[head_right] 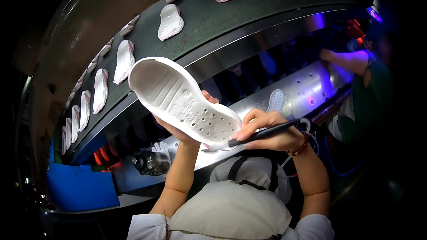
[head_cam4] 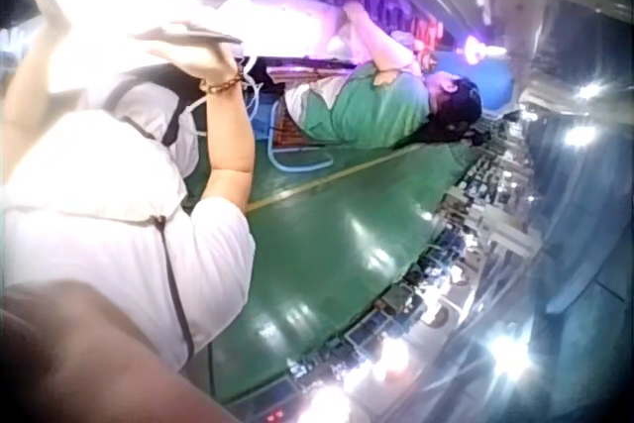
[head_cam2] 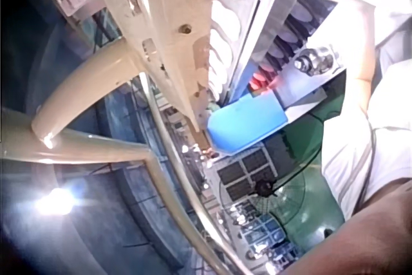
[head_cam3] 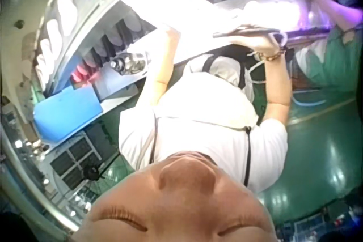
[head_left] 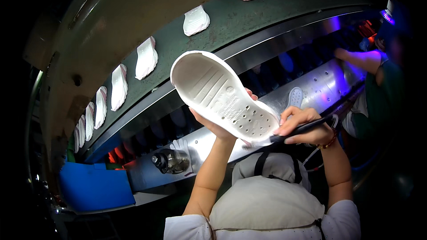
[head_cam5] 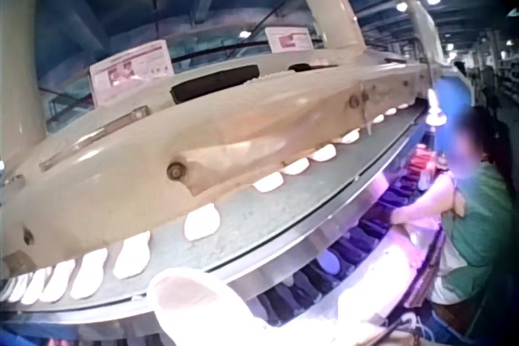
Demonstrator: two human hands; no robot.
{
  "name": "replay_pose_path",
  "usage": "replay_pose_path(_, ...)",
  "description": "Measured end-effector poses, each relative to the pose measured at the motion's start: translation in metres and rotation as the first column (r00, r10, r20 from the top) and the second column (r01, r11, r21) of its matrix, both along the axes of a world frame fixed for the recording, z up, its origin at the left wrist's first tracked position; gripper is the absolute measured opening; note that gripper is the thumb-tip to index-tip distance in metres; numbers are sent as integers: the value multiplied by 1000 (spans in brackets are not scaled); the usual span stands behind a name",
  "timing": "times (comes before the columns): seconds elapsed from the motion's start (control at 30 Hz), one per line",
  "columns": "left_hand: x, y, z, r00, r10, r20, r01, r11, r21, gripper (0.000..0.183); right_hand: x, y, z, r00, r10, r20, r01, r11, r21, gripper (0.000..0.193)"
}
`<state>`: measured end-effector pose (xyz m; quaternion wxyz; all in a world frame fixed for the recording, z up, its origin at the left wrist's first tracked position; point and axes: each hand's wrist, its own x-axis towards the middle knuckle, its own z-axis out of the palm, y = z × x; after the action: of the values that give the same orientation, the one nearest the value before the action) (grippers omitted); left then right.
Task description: The person picks white shoe insoles from a conveyor belt and paints their surfaces with a brush. They repeatedly dip the brush into a container and apply paint to each insole before placing it back on the belt.
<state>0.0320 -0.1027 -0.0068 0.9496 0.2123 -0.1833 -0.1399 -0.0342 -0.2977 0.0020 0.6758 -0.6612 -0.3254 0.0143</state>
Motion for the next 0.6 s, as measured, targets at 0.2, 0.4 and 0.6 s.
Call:
replay_pose_path(0.2,-2,-8,17,996,-56,-70,53,998,-42,90,-4,4,2,970,-59,-236,127,950,284,20)
replay_pose_path(0.4,-13,-10,-17,958,-286,-5,285,954,-94,88,-6,19,2,990,-77,-122,94,986,135,19)
replay_pose_path(0.6,-4,-4,-18,957,-290,6,286,948,136,84,5,-5,10,963,34,-267,17,982,186,20)
